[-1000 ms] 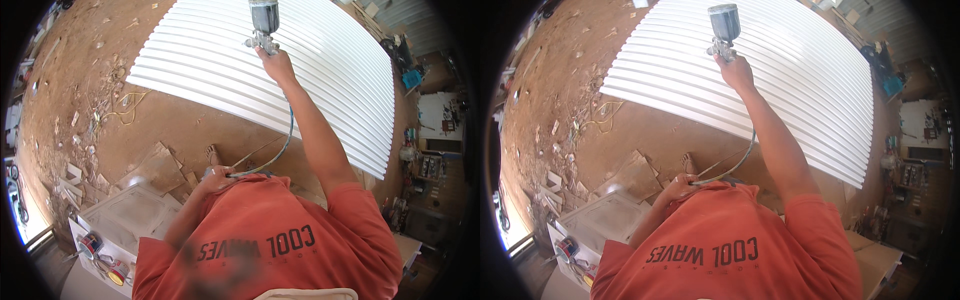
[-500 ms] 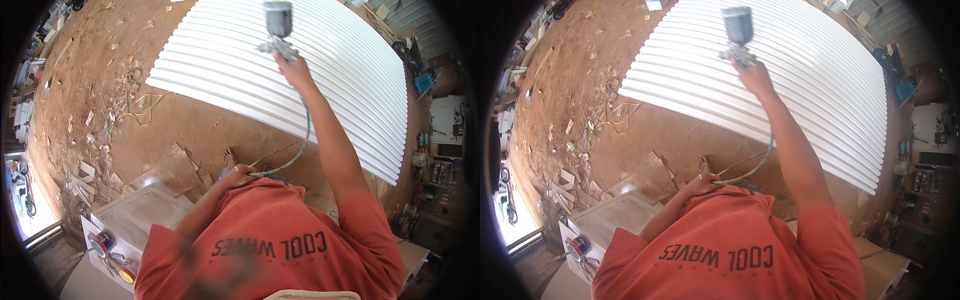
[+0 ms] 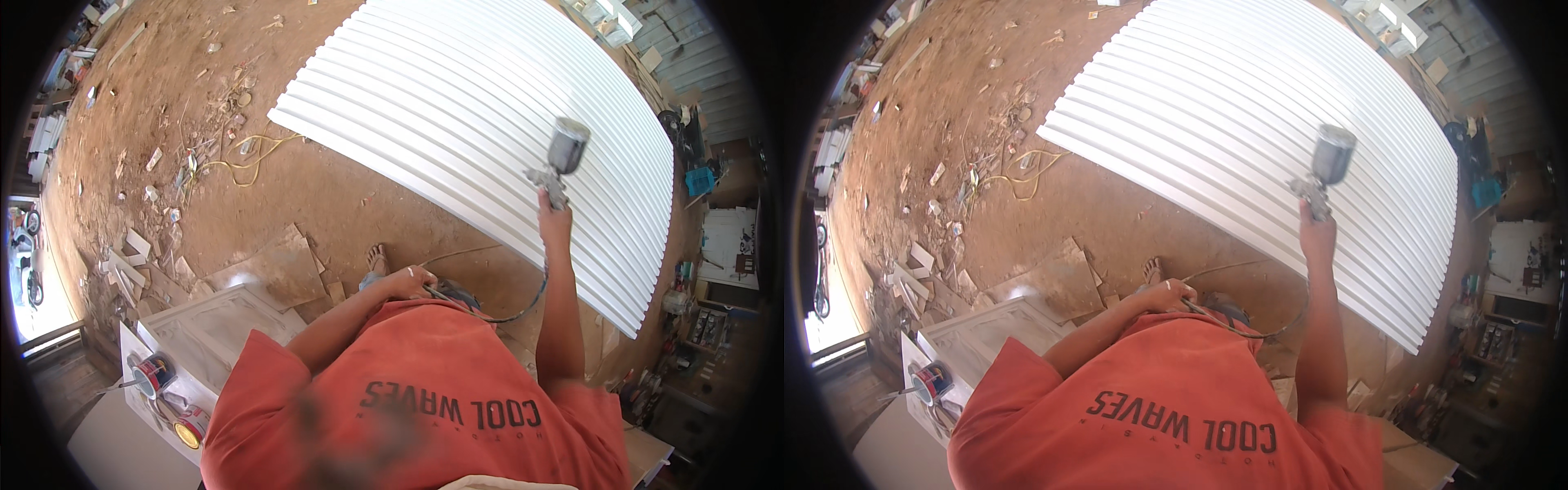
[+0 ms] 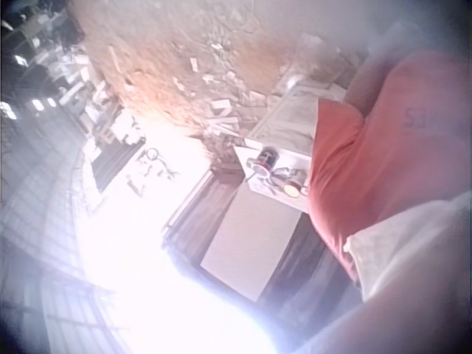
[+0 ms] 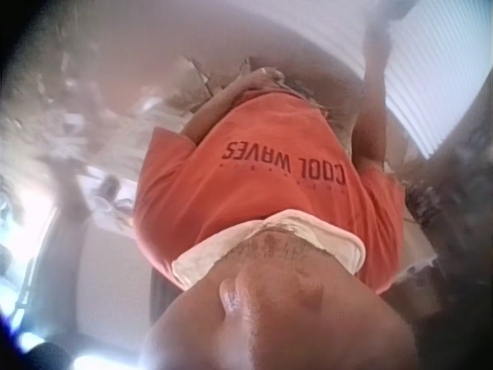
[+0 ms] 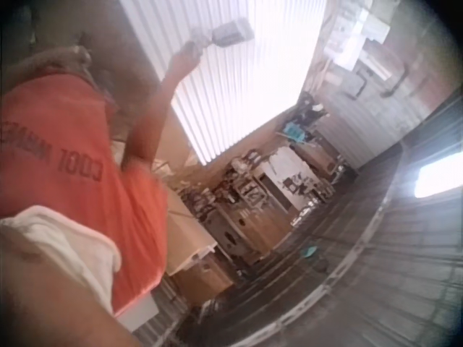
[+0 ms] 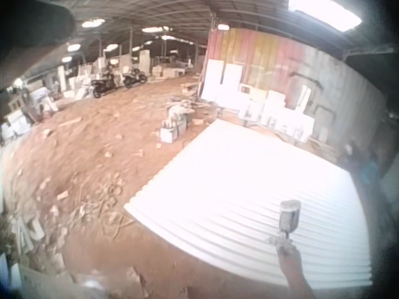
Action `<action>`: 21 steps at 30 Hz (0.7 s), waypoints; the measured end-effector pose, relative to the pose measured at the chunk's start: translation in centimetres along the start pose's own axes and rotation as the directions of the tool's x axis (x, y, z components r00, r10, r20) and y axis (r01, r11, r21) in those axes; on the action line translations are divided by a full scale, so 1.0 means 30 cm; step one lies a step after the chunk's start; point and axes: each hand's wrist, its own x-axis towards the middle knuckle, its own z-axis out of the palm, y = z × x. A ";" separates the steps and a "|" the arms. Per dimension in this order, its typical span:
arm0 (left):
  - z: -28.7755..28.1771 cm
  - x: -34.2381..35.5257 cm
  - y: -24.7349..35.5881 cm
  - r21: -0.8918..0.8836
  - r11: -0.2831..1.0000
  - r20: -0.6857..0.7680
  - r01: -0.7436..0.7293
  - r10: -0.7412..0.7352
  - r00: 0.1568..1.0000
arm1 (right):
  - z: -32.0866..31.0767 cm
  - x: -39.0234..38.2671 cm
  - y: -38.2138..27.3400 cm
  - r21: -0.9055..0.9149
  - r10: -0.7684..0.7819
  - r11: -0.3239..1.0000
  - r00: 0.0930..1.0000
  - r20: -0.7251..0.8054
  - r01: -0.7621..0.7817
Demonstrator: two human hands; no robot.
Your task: The person mixes white paint from a can into a spray gun reservoir and then uses the spray gun to apply a coat of white paint to a large corrugated metal or plastic panel on the workshop floor.
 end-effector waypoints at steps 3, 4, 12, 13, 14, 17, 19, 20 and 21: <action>-0.017 -0.043 -0.030 -0.010 0.999 -0.044 0.041 -0.041 0.998 | 0.146 0.052 -0.193 -0.023 -0.095 0.995 0.993 0.073 0.097; -0.036 -0.066 -0.006 -0.033 0.994 -0.032 0.105 -0.106 0.994 | 0.193 0.065 -0.262 -0.001 -0.141 0.990 0.985 0.096 0.142; -0.031 -0.167 0.041 -0.149 0.943 -0.083 0.299 -0.313 0.946 | 0.428 0.008 -0.841 0.054 -0.233 0.972 0.896 0.379 0.230; -0.029 -0.172 0.043 -0.172 0.936 -0.087 0.306 -0.324 0.942 | 0.450 -0.005 -0.871 0.063 -0.242 0.970 0.881 0.406 0.237; -0.027 -0.175 0.046 -0.193 0.931 -0.093 0.311 -0.333 0.938 | 0.472 -0.014 -0.889 0.096 -0.269 0.963 0.865 0.423 0.252; -0.001 -0.162 -0.023 -0.201 0.954 -0.090 0.224 -0.245 0.965 | 0.506 -0.035 -0.910 0.157 -0.327 0.945 0.828 0.455 0.287; 0.016 -0.157 -0.062 -0.207 0.965 -0.107 0.160 -0.184 0.977 | 0.508 -0.040 -0.878 0.051 -0.326 0.940 0.846 0.422 0.336; 0.020 -0.153 -0.072 -0.209 0.970 -0.111 0.127 -0.152 0.982 | 0.502 -0.039 -0.855 -0.005 -0.323 0.935 0.856 0.403 0.355; 0.020 -0.151 -0.074 -0.210 0.969 -0.104 0.132 -0.157 0.982 | 0.478 -0.051 -0.843 -0.030 -0.300 0.939 0.860 0.413 0.343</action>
